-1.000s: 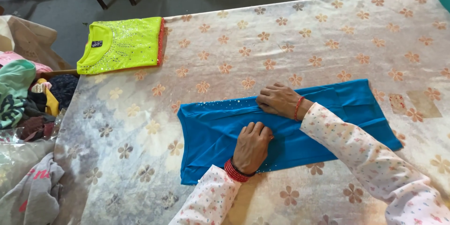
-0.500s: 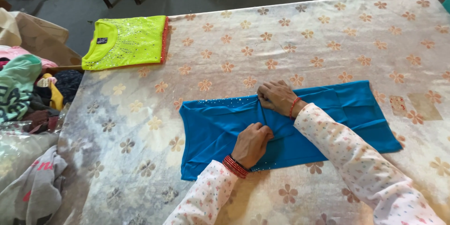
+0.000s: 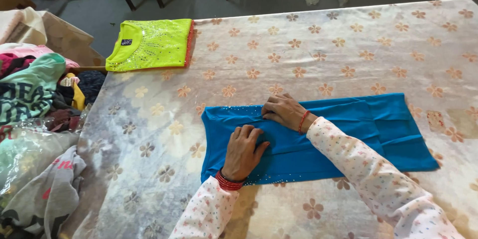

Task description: Folding various shirts and garments on a floral-patterned table.

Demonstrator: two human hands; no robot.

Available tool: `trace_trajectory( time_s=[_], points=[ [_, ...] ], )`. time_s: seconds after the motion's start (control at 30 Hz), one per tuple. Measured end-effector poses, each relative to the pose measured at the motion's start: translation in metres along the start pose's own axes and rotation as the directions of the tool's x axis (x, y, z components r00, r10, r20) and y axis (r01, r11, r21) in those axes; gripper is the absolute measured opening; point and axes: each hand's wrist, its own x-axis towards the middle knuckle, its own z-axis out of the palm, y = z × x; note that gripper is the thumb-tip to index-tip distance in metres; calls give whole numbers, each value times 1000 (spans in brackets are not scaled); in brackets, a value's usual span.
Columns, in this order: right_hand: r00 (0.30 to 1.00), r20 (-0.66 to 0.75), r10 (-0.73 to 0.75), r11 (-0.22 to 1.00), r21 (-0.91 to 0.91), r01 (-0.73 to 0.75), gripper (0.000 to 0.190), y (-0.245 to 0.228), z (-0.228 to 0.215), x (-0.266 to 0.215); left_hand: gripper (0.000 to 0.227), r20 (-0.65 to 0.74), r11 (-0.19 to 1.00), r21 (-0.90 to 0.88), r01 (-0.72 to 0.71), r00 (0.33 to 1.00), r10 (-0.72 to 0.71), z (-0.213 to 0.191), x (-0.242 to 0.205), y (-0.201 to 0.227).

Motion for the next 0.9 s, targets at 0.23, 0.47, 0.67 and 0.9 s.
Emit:
trace_trajectory(
  time_s=[0.23,0.47,0.67,0.9],
  points=[
    [998,50,28,995,90,-32,12,-2,-4,10,36,37,1000,9,4,999,-4,0,3,0],
    [976,-24,218,971,103,-214,13,-11,4,15,37,60,997,18,75,995,-76,-4,5,6],
    [987,-96,129,991,35,-126,12,-12,15,8,64,-5,982,117,150,989,-151,-5,7,19],
    [991,-98,95,993,73,-88,21,-6,30,15,76,55,914,343,216,967,-250,3,3,19]
  ],
)
